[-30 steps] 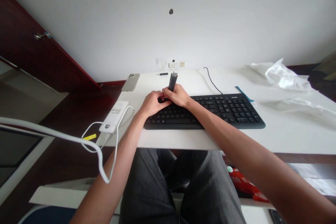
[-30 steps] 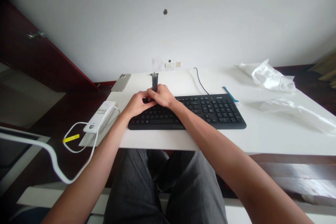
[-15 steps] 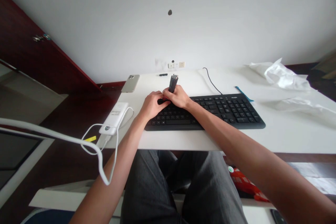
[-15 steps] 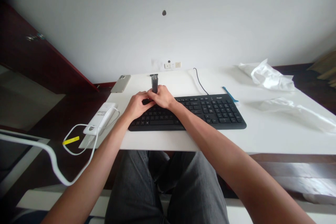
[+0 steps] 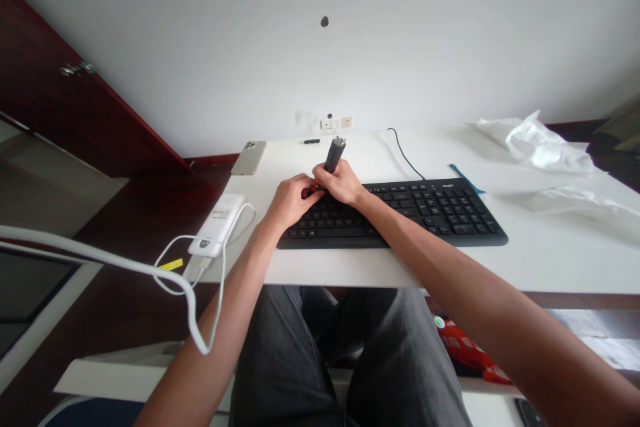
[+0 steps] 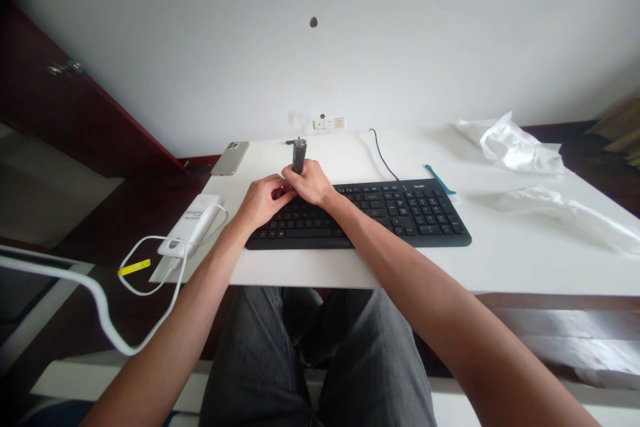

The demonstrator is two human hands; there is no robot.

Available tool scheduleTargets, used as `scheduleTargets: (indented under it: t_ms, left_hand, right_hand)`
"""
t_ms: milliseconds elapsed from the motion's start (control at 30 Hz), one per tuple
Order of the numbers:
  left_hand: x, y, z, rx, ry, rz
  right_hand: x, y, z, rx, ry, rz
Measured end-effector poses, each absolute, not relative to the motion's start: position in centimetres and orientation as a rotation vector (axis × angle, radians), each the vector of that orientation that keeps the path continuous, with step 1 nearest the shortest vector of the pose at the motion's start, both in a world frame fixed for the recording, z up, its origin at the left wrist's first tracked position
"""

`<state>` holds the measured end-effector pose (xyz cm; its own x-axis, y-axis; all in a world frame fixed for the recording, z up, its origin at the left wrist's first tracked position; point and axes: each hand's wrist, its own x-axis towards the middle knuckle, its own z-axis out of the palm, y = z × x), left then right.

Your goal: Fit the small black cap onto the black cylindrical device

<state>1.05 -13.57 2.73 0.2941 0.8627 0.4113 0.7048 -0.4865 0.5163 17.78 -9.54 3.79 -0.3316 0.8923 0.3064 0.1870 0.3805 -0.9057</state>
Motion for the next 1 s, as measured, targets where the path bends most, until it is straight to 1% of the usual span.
scheduleTargets:
  t_ms: [233, 467, 767, 867, 1000]
  left_hand:
    - [0.8, -13.7, 3.0, 2.281, 1.406, 0.998]
    - [0.4, -13.7, 3.2, 2.195, 1.373, 0.999]
    - [0.7, -13.6, 3.1, 2.174, 1.365, 1.001]
    - [0.6, -13.6, 3.2, 2.058, 1.344, 1.068]
    - [0.0, -12.5, 4.2, 1.948, 1.362, 1.250]
  right_hand:
    - [17.8, -9.3, 3.7, -0.985, -1.666, 1.044]
    - [18.3, -8.8, 3.9, -0.991, -1.548, 0.922]
    - [18.3, -9.0, 4.2, -1.059, -1.578, 0.888]
    - [18.6, -8.9, 4.5, -1.140, -1.611, 0.792]
    - [19.3, -8.4, 4.8, -1.369, -1.706, 0.521]
